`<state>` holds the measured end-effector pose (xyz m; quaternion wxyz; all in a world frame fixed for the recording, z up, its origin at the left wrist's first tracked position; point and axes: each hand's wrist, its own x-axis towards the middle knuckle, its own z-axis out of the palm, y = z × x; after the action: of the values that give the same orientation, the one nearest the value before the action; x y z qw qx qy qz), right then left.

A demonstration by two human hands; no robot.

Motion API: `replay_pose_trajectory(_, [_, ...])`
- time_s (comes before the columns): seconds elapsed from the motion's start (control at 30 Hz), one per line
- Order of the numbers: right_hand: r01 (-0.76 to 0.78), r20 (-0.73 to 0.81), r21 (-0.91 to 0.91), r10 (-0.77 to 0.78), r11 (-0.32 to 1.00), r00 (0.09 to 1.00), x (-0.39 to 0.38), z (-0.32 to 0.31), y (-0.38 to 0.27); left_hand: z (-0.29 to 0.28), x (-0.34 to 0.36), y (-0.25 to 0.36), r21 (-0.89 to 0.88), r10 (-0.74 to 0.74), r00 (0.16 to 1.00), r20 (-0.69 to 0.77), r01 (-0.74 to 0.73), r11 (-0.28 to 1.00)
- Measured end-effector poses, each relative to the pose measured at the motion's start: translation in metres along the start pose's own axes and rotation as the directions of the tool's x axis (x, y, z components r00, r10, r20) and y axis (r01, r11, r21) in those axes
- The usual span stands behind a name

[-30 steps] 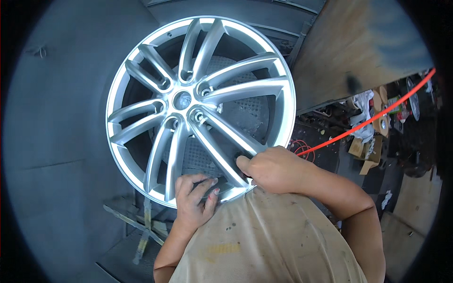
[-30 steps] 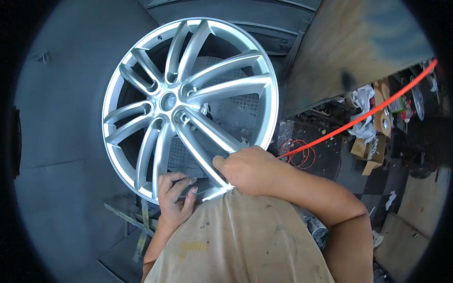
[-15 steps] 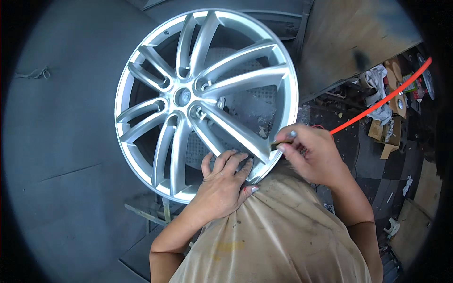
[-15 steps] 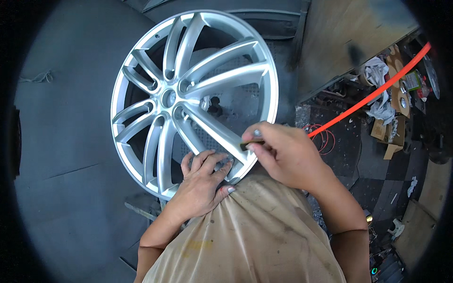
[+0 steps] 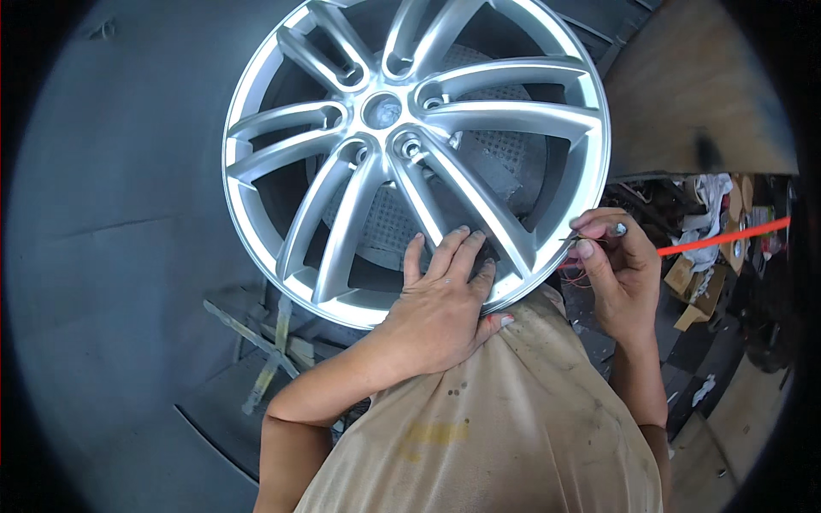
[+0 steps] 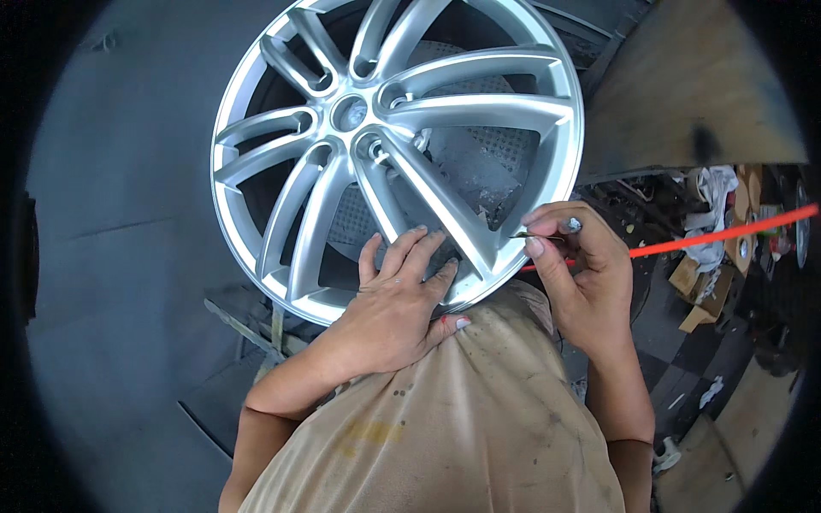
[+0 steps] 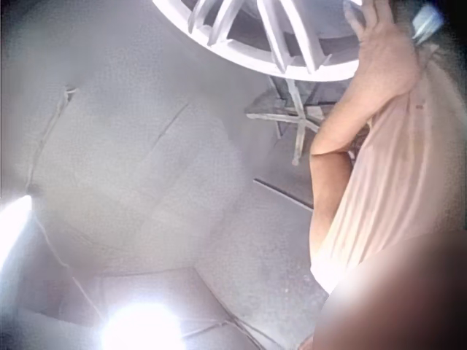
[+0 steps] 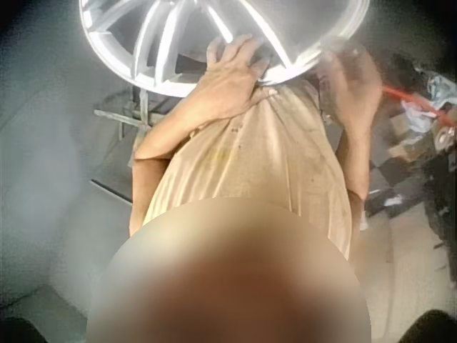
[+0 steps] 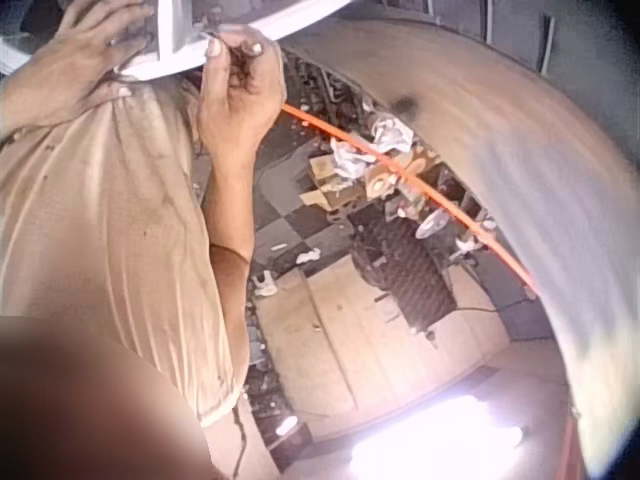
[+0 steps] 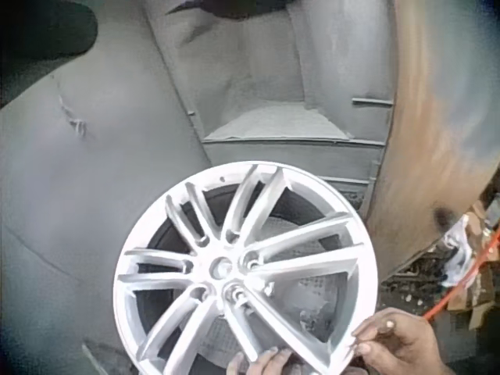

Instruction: Cleaning and spray-painting an alloy car wheel in a workshop booth.

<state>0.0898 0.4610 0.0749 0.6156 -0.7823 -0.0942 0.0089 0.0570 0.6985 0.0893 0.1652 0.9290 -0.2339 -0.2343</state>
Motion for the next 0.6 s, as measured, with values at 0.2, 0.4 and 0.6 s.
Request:
replay_pose_trajectory(0.2, [-0.294, 0.105, 0.104, 0.284, 0.95, 0.953, -0.006, 0.002, -0.011, 0.012, -0.019, 0.004, -0.26, 0.127, 0.987, -0.095, -0.148, 0.954])
replay_pose_trajectory(0.4, [-0.249, 0.12, -0.053, 0.253, 0.967, 0.96, -0.012, -0.012, -0.013, -0.031, -0.041, -0.005, -0.425, 0.096, 0.994, -0.051, -0.108, 0.899])
replay_pose_trajectory(0.6, [-0.106, 0.169, -0.274, 0.157, 0.956, 0.973, -0.004, -0.02, -0.017, -0.026, -0.029, 0.002, -0.447, 0.048, 0.972, 0.232, 0.063, 0.892])
